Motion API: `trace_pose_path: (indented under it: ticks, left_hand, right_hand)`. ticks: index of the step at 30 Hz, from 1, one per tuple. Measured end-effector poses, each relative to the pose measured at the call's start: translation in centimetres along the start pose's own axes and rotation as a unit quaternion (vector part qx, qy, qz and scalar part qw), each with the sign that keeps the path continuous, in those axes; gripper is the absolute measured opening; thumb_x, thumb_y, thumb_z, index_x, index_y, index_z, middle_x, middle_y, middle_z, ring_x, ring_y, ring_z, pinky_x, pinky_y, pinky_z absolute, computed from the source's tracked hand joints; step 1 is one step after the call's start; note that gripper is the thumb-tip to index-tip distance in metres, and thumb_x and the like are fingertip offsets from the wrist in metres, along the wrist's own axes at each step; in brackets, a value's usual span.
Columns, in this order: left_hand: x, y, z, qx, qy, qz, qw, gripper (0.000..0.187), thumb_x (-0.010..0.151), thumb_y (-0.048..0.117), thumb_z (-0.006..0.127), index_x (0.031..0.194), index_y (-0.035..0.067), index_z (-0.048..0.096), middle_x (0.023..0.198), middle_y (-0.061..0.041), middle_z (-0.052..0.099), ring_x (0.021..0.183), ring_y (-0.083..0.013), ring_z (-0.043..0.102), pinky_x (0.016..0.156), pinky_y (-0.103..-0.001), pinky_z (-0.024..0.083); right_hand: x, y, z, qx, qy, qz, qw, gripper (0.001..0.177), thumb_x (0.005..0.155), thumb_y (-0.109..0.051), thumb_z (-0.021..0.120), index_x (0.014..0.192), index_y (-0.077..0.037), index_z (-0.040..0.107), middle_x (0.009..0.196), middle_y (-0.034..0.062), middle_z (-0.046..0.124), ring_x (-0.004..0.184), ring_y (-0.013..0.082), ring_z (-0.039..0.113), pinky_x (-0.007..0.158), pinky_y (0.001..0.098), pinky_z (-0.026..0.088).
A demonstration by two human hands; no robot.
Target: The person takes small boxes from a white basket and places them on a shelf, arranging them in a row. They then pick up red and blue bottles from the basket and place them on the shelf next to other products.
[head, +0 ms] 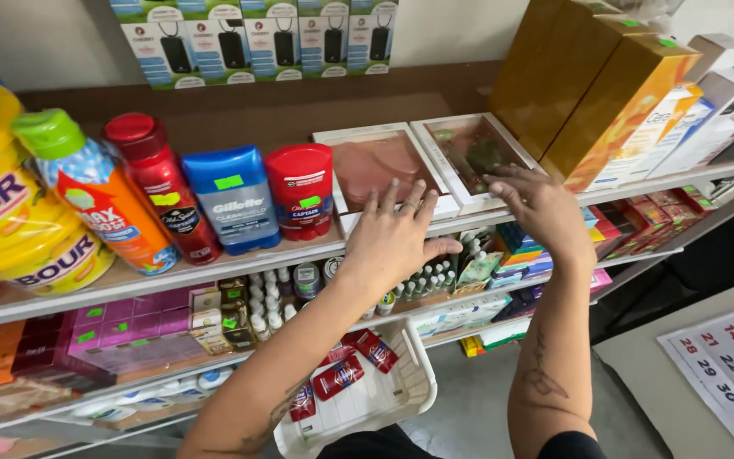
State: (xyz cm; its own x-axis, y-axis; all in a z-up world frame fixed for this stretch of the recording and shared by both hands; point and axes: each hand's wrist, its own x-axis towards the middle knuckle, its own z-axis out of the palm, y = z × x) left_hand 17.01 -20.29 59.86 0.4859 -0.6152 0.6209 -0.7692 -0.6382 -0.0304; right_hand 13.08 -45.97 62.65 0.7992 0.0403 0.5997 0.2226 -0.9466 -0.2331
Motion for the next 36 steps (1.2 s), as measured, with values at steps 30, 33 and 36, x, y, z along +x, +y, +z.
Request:
trace_pose_path:
  ticks: [30,33,36]
  left_hand:
    - [-2.7,-0.9,-4.1,-0.075,0.08,0.088,0.99,0.063,0.089,0.059,0.065,0.127,0.008,0.066,0.142,-0.016,0.063,0.135,-0.0378,0.054,0.116,-0.055,0.041]
    - [-8.7,-1.6,-4.1,-0.114,0.134,0.18,0.968,0.028,0.099,0.038,0.074,0.106,0.013,0.064,0.116,-0.007,0.066,0.111,-0.0287,0.063,0.104,-0.046,0.052]
    - [-18.5,-2.7,2.2,-0.218,0.076,0.1,0.968,0.024,0.1,0.03,0.076,0.089,0.014,0.061,0.087,-0.003,0.07,0.083,-0.0259,0.07,0.078,-0.042,0.059]
  right_hand:
    - [-3.3,-5.1,-0.3,-0.076,0.096,-0.011,0.992,0.04,0.115,-0.04,0.056,0.122,-0.007,0.076,0.114,0.0208,0.072,0.106,0.0384,0.07,0.091,0.0451,0.054]
    - [-9.1,-4.5,4.6,0.065,0.284,-0.117,0.949,0.041,0.118,-0.032,0.051,0.119,0.003,0.073,0.117,0.0224,0.071,0.108,0.04,0.068,0.097,0.0469,0.054]
    - [-18.6,-1.1,15.7,0.103,0.203,0.065,0.972,0.023,0.104,-0.016,0.059,0.108,-0.002,0.076,0.101,0.0138,0.075,0.091,0.0325,0.071,0.086,0.0424,0.058]
